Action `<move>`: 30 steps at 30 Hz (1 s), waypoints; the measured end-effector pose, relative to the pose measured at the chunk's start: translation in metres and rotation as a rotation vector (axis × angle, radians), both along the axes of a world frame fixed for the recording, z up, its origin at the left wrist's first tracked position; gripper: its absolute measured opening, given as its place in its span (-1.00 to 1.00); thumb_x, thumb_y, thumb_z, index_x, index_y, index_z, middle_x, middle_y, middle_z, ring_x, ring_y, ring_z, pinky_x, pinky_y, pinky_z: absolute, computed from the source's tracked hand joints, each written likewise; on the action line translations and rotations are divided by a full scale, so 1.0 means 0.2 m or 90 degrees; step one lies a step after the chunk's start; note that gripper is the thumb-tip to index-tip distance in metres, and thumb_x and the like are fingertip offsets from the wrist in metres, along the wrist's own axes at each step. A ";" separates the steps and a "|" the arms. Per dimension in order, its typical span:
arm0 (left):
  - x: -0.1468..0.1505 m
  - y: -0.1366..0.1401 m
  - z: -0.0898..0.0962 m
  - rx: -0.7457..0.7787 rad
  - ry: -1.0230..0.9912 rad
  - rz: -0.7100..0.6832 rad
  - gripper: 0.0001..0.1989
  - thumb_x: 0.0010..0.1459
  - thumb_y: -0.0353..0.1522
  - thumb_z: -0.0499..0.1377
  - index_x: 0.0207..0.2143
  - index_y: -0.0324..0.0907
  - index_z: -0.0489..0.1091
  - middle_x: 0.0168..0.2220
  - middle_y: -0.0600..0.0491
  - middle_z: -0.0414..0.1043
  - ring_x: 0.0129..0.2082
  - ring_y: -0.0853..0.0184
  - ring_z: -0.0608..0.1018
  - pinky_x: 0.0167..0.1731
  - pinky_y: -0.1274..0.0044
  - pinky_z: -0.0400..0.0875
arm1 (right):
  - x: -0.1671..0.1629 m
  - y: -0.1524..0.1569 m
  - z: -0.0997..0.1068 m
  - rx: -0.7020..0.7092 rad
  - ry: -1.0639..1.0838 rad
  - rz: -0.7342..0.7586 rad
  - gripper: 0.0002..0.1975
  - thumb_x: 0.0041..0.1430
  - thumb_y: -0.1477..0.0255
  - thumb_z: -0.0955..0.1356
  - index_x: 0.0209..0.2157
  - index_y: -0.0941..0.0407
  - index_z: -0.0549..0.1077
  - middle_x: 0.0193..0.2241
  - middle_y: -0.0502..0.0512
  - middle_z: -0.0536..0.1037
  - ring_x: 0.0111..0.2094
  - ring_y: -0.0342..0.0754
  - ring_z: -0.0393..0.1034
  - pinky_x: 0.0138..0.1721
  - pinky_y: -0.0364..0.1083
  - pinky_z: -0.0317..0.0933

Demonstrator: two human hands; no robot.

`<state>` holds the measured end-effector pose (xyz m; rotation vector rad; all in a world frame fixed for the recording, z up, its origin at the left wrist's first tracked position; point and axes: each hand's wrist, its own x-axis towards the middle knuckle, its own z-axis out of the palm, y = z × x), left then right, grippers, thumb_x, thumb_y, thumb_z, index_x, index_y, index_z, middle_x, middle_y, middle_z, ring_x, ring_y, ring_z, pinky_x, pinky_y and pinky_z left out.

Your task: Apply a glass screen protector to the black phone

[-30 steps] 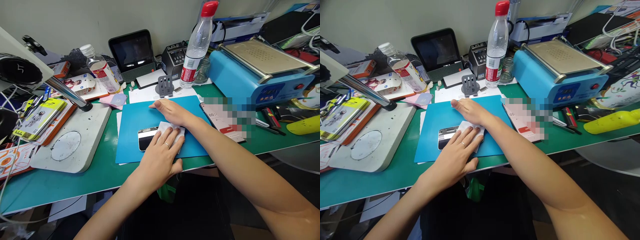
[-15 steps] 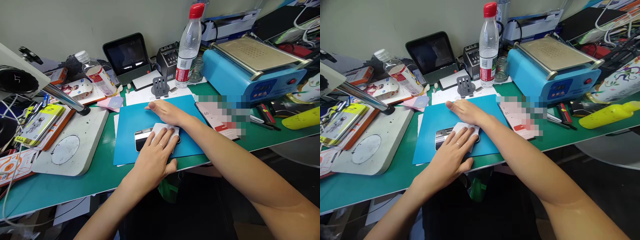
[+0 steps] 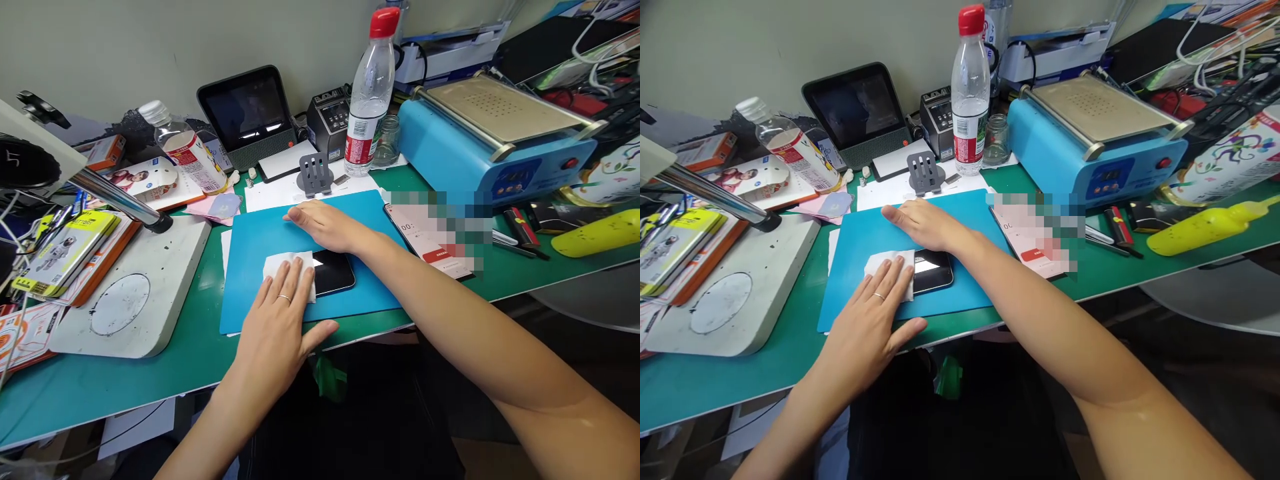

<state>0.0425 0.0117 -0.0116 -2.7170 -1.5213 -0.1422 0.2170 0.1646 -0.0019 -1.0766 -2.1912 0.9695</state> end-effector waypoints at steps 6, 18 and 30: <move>-0.06 -0.07 -0.02 0.048 0.014 0.031 -0.22 0.48 0.04 -0.16 0.46 -0.38 0.03 0.46 -0.26 0.05 0.45 -0.04 0.21 0.33 0.05 0.27 | 0.00 -0.01 0.01 0.021 -0.011 0.004 -0.12 0.27 -0.28 -0.05 -0.29 0.08 0.57 -0.16 0.20 0.62 0.04 0.11 0.43 0.15 0.08 0.18; 0.11 -0.12 0.00 0.040 0.024 0.071 0.18 0.17 0.34 -0.04 0.38 -0.55 0.16 0.41 -0.42 0.10 0.40 -0.20 0.27 0.30 0.05 0.32 | -0.01 0.00 0.01 0.023 -0.016 0.005 -0.15 0.28 -0.27 -0.05 -0.26 0.09 0.53 -0.15 0.24 0.60 0.10 0.17 0.41 0.18 0.14 0.17; 0.33 -0.08 -0.03 0.008 -0.049 0.042 0.29 0.09 0.40 -0.18 0.43 -0.56 0.03 0.46 -0.36 -0.03 0.48 -0.11 0.11 0.40 0.14 0.15 | -0.01 0.00 0.01 -0.004 -0.027 -0.007 -0.14 0.23 -0.29 -0.06 -0.26 0.05 0.54 -0.11 0.20 0.62 0.06 0.14 0.44 0.12 0.11 0.20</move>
